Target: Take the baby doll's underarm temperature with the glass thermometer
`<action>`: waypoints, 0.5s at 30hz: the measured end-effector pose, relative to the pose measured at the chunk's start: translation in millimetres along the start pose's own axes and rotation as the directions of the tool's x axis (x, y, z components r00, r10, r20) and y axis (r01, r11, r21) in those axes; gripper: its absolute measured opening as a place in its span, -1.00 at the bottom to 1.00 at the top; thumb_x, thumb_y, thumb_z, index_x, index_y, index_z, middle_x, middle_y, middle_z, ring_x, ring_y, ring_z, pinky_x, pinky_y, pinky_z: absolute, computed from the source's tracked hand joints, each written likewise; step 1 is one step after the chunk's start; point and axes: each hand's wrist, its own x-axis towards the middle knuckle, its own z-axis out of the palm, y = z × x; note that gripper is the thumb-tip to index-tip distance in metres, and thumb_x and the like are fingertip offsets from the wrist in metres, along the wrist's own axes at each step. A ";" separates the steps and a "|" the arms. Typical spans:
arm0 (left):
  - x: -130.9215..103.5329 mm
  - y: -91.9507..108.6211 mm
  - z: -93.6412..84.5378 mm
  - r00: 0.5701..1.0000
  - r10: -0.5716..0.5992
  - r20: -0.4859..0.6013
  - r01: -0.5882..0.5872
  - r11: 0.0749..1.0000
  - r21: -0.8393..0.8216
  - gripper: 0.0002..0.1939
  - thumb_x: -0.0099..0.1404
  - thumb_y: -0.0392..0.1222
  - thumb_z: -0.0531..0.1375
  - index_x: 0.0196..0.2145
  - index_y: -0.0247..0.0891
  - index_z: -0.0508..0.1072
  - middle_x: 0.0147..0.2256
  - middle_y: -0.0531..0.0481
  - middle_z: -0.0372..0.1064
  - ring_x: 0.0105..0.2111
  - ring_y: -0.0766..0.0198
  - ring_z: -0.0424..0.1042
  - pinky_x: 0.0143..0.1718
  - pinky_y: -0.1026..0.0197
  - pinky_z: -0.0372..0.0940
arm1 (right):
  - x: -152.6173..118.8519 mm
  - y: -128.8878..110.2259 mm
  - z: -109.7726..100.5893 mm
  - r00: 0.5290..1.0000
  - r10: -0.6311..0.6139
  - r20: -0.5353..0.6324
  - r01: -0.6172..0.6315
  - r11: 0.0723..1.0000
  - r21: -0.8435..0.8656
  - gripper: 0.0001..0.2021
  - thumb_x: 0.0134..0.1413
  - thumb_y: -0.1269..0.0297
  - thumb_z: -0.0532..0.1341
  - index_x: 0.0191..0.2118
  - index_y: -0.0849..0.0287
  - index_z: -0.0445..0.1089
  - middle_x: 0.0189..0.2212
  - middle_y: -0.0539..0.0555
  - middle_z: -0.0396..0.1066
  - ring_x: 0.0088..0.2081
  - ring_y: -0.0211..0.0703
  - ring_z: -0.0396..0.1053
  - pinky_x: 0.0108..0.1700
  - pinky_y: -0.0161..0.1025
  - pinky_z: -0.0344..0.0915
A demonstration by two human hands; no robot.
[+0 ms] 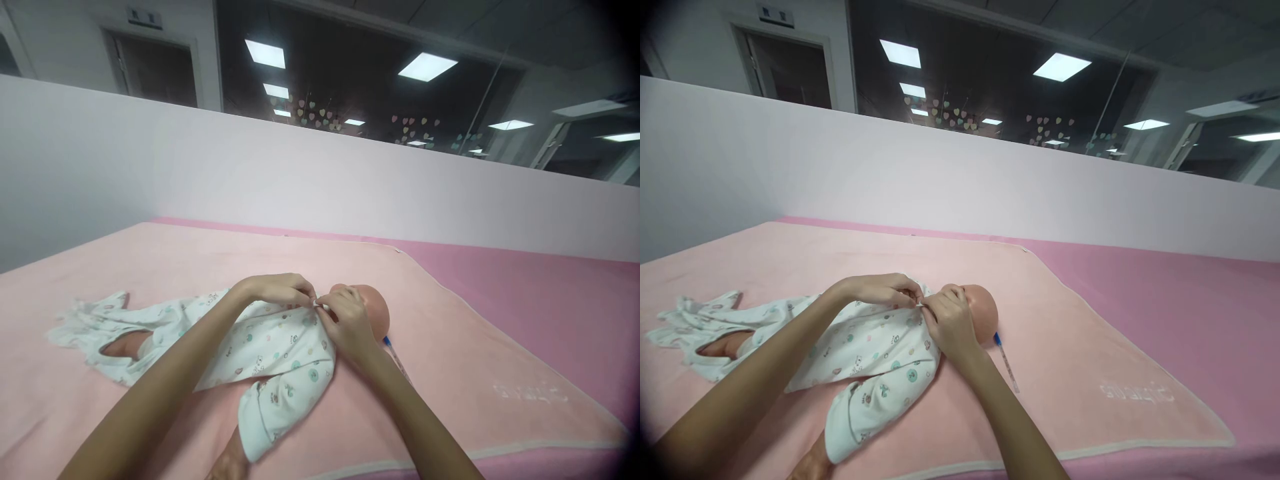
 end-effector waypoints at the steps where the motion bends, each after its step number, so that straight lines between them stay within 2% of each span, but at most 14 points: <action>1: -0.5 -0.2 0.8 1.000 0.000 -0.021 0.001 1.000 0.031 -0.73 0.11 -0.09 0.06 -0.29 -0.27 0.41 -0.39 0.02 0.34 -0.44 0.30 0.29 -0.45 0.31 0.15 | -0.1 0.2 0.5 1.000 -0.005 -0.004 0.005 1.000 -0.004 -0.89 0.04 0.45 0.10 -0.37 0.17 0.37 -0.52 -0.02 0.37 -0.40 -0.23 0.24 -0.18 -0.20 0.11; 6: 3.2 -4.0 8.8 0.987 0.014 -0.160 0.021 0.978 0.210 -0.76 0.14 -0.06 0.06 -0.37 -0.26 0.41 -0.41 0.00 0.37 -0.46 0.29 0.31 -0.46 0.30 0.14 | -0.1 2.8 2.3 0.998 -0.065 -0.004 0.065 0.997 -0.045 -0.88 0.08 0.43 0.09 -0.30 0.18 0.37 -0.51 0.00 0.37 -0.40 -0.22 0.23 -0.16 -0.18 0.12; 10: 5.0 -4.0 12.4 0.978 0.077 -0.196 -0.013 0.952 0.306 -0.79 0.16 -0.17 0.02 -0.41 -0.26 0.42 -0.42 -0.02 0.38 -0.45 0.28 0.32 -0.43 0.28 0.13 | -0.3 5.1 2.5 0.996 -0.082 0.021 0.083 0.995 -0.061 -0.86 0.10 0.41 0.07 -0.27 0.17 0.37 -0.51 0.01 0.37 -0.38 -0.20 0.23 -0.16 -0.17 0.13; 15: 5.4 -4.3 14.4 0.973 0.033 -0.230 0.049 0.938 0.343 -0.78 0.16 -0.23 0.01 -0.45 -0.26 0.45 -0.44 -0.05 0.36 -0.45 0.25 0.31 -0.46 0.27 0.11 | 0.1 5.4 1.5 0.993 -0.105 0.055 0.108 0.992 -0.063 -0.83 0.12 0.41 0.04 -0.26 0.18 0.37 -0.54 0.01 0.36 -0.41 -0.21 0.22 -0.16 -0.17 0.13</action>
